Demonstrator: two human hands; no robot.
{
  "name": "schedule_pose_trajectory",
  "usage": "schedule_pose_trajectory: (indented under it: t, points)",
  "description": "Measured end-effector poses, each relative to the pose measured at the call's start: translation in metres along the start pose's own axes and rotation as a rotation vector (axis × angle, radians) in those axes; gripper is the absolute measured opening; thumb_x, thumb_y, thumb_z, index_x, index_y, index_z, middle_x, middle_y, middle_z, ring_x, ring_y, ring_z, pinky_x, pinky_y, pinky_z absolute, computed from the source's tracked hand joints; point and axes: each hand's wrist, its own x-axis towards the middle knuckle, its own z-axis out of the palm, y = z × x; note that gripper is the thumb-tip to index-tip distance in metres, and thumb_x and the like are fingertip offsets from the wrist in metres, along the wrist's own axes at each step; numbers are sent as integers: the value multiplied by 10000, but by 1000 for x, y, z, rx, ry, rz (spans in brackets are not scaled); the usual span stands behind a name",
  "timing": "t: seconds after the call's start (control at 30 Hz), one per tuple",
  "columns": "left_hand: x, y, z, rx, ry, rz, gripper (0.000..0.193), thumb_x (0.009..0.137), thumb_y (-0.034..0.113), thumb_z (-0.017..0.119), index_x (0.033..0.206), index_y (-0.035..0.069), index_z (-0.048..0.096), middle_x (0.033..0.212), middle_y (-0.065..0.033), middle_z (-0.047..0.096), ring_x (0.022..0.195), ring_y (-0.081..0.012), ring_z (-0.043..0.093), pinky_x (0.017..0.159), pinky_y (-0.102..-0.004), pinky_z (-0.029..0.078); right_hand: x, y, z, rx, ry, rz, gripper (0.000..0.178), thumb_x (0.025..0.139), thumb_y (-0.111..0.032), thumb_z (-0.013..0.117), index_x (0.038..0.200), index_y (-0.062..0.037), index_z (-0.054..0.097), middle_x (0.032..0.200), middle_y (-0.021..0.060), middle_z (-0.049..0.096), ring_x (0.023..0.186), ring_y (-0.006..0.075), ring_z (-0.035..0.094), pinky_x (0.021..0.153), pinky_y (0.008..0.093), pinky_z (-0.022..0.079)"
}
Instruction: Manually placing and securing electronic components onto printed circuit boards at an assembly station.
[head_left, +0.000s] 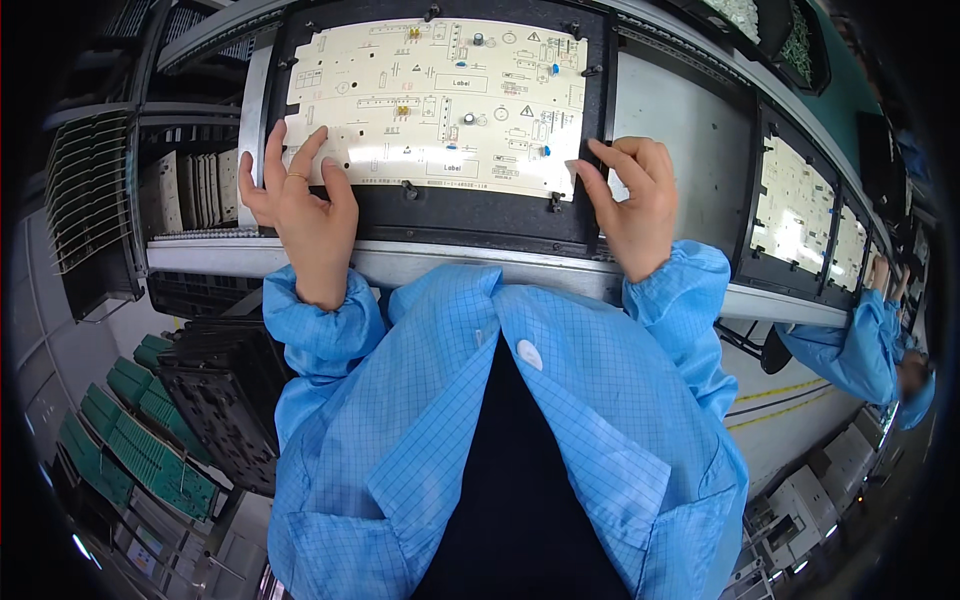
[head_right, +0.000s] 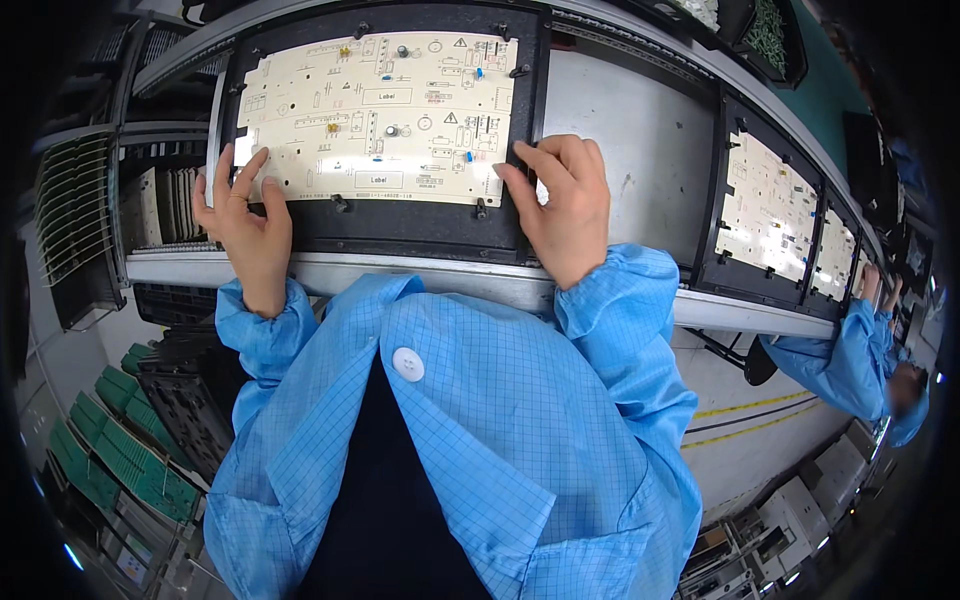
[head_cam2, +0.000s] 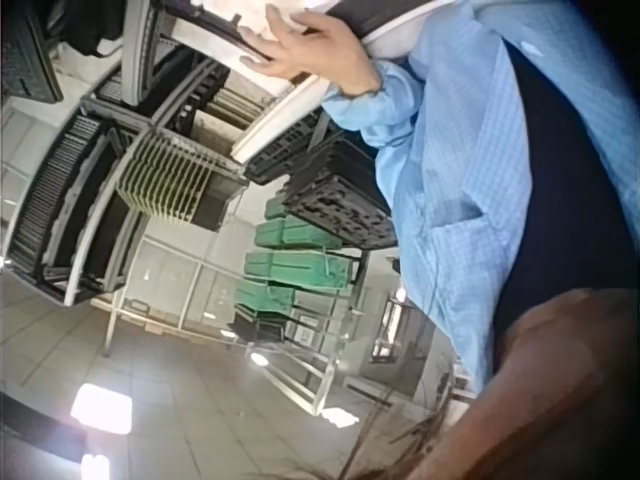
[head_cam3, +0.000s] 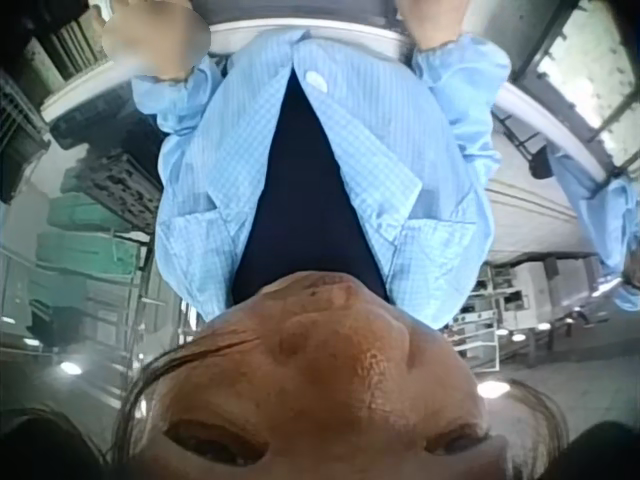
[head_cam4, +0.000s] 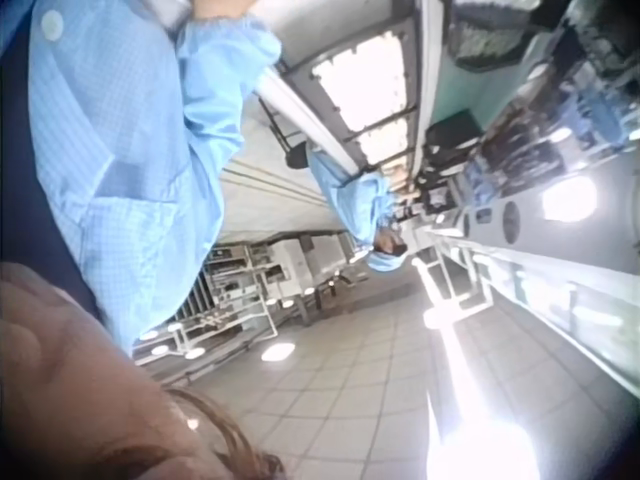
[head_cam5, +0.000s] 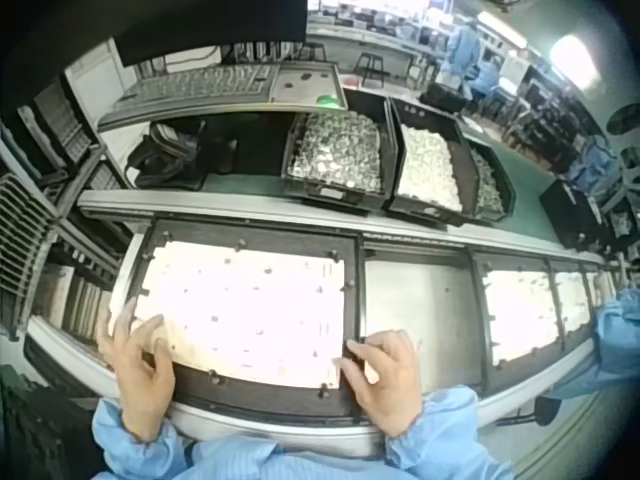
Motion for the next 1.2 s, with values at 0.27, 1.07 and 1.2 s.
schedule_pose_trajectory:
  t: [0.27,1.07,1.2]
  points:
    - [5,8,-10,-92,51,-16,289,858,83,593,1129,100,691,1395,-135,495,1339,-439,191,1102,-563,137,11,2,-9,156,-179,-23,240,822,25,666,1052,-26,708,925,85,592,856,216,549,750,313,462]
    - [259,205,137,-151,-210,505,152,801,69,642,926,28,717,837,-233,664,834,-410,646,757,-468,512,-6,23,-25,363,197,103,226,864,96,530,1031,7,653,958,130,595,744,217,601,618,277,473]
    - [262,211,151,-241,-94,570,143,822,74,643,939,23,706,843,-216,671,836,-397,648,775,-453,508,-10,21,-32,366,172,121,243,856,107,525,1040,9,651,970,128,589,749,218,601,633,279,480]
